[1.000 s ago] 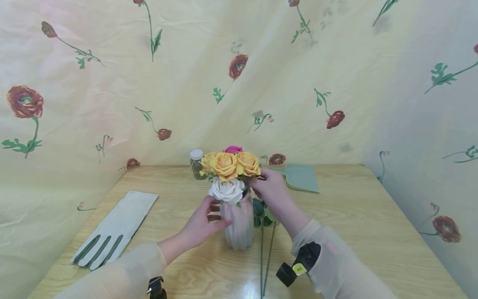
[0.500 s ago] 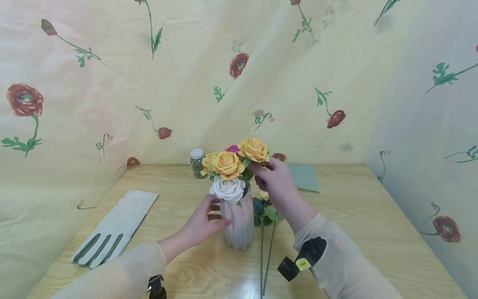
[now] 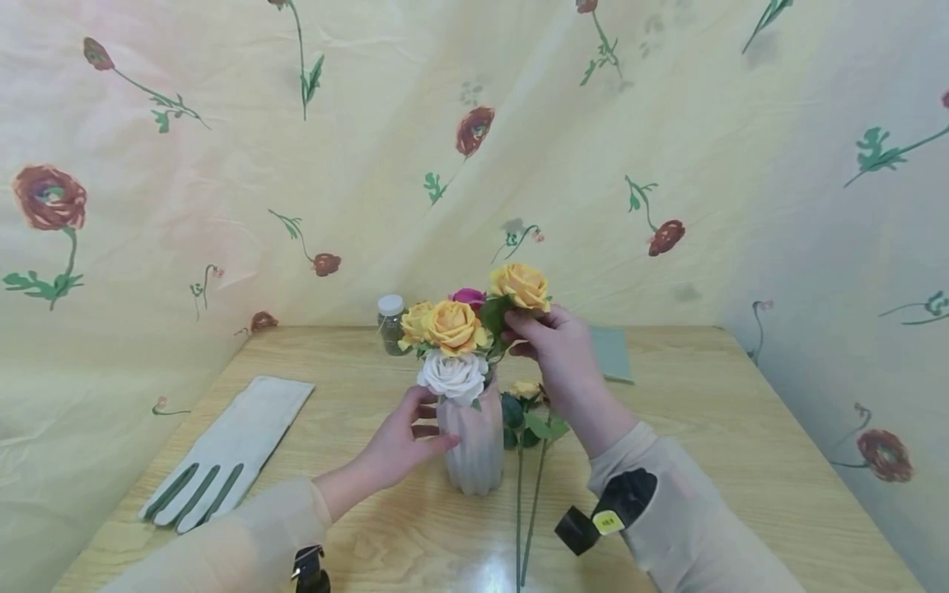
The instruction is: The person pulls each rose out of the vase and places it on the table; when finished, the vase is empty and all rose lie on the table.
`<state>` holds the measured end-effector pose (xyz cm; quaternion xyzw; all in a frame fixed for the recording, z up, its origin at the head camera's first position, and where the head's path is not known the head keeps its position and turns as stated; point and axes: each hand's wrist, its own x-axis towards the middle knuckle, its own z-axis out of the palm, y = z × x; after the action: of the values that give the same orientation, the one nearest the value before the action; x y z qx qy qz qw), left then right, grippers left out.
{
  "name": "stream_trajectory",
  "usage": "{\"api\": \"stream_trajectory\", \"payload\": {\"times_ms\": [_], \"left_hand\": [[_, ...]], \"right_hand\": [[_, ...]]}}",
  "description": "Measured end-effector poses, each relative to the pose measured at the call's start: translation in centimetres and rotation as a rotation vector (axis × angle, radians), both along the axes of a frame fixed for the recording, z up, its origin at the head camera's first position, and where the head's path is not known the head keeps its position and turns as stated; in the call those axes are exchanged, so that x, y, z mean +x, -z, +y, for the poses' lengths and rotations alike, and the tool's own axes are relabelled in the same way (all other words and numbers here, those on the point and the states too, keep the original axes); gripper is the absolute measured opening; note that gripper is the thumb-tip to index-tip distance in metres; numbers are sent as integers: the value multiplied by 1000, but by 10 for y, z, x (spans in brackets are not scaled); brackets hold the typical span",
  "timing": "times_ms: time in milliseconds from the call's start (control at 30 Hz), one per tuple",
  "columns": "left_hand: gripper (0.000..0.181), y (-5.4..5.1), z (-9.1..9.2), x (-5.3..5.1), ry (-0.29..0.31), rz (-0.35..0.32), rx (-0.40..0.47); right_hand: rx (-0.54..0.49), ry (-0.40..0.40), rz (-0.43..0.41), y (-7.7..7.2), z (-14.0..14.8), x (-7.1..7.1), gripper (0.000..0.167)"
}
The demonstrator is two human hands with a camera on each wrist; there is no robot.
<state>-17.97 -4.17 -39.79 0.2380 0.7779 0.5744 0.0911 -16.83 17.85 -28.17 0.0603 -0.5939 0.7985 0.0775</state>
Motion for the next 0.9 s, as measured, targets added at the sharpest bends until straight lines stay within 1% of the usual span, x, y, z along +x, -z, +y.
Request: {"api": "stream_trajectory", "payload": {"times_ms": [167, 433, 633, 900], "left_hand": [[63, -1, 0, 0, 1, -2, 1], [62, 0, 0, -1, 9, -1, 3], [64, 0, 0, 0, 8, -2, 2], [63, 0, -1, -1, 7, -2, 16]], "right_hand": [[-10, 18, 25, -2, 1, 0, 17], [-92, -15, 67, -2, 5, 1, 13], [-139, 11, 110, -3, 9, 0, 14], [-208, 35, 155, -8, 12, 1, 14]]}}
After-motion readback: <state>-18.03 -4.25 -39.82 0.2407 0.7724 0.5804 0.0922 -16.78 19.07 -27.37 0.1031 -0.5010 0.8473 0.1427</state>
